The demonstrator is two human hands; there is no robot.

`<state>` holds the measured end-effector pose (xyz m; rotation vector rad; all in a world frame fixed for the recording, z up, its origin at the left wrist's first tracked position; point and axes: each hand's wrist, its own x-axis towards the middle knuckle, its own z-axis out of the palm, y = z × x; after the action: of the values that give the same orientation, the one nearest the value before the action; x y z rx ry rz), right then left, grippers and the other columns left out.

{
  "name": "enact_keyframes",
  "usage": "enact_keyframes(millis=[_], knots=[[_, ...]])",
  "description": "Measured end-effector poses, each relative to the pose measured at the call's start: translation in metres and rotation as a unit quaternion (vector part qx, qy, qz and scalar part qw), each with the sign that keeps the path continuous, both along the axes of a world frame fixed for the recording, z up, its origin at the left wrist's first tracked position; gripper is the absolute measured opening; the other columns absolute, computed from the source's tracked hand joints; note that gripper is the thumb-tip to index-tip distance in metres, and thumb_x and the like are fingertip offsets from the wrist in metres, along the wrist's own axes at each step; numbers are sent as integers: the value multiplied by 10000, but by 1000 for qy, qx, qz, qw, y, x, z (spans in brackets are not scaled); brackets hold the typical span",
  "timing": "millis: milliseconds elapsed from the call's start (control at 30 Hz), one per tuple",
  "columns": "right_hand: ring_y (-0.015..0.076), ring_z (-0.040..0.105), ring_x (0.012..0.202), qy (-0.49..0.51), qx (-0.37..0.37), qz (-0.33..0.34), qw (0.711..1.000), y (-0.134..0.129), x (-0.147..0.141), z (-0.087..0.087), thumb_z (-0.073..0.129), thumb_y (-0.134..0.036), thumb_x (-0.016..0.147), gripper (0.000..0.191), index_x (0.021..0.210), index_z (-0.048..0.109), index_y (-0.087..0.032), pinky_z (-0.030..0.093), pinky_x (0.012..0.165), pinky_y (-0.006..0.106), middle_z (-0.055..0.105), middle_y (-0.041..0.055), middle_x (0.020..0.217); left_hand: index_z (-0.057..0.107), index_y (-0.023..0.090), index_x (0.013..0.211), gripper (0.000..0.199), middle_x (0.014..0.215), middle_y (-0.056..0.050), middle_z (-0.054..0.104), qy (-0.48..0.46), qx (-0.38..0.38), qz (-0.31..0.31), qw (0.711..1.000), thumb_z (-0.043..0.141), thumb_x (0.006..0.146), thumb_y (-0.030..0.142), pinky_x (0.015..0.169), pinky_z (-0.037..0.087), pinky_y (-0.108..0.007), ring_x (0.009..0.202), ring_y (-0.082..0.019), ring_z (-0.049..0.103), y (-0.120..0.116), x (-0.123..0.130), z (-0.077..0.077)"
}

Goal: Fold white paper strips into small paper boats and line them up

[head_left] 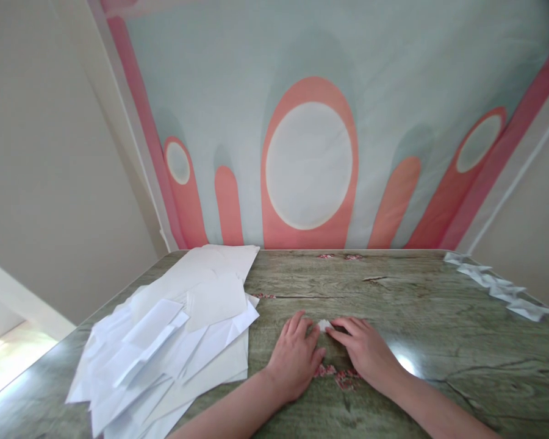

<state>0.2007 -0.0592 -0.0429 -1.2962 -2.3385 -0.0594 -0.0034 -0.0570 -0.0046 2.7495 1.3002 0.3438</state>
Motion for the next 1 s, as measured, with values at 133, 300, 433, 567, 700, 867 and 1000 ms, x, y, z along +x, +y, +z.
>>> enact_keyframes(millis=[133,300,433,567,700,867,1000], knots=[[208,530,988,-18,-9,-8,1000,0,-3,1,470,-99,836,352,1119,611,-255,417,830,356,602,72,1072,467,220,1211,341,1236,-65,439,5,-2,4,1000,416,902,354,1077,224,-409,1301,-237,220,0,1,0],[206,537,995,-15,-21,-14,1000,-1,-4,5,459,-99,846,347,1108,623,-258,420,836,355,601,71,1074,465,220,1216,345,1236,-69,440,5,-2,4,1000,416,903,356,1072,229,-422,1300,-244,219,1,1,-2],[204,540,996,16,-3,-1,1000,1,2,-1,421,-90,862,357,1121,617,-239,427,843,365,604,77,1088,463,214,1221,350,1234,-71,441,5,1,1,1000,408,907,358,1073,230,-418,1299,-246,220,1,0,-2],[203,555,964,24,10,8,1000,4,6,-8,412,-106,867,336,1071,645,-237,441,827,367,622,73,1057,457,223,1226,348,1240,-70,439,7,2,1,1000,400,910,359,1067,238,-429,1299,-250,225,1,0,-2],[201,553,970,7,-13,-8,1000,6,4,-6,433,-112,860,325,1044,661,-253,437,827,354,618,66,1053,456,219,1228,355,1235,-70,443,1,1,-2,1000,401,908,363,1067,240,-422,1297,-249,232,1,0,-2],[200,558,956,7,-16,-12,1000,5,4,-3,430,-110,856,325,1020,673,-252,438,821,353,620,69,1036,463,211,1221,352,1242,-70,437,-6,-2,-4,1000,402,908,359,1071,238,-416,1300,-247,219,1,-1,-5],[198,557,957,50,-12,-12,999,4,5,-2,413,-56,810,379,1019,666,-245,438,837,360,618,58,1028,468,207,1216,348,1231,-66,441,-10,-7,-8,1000,424,900,346,1073,240,-402,1293,-239,230,3,-1,-5]])
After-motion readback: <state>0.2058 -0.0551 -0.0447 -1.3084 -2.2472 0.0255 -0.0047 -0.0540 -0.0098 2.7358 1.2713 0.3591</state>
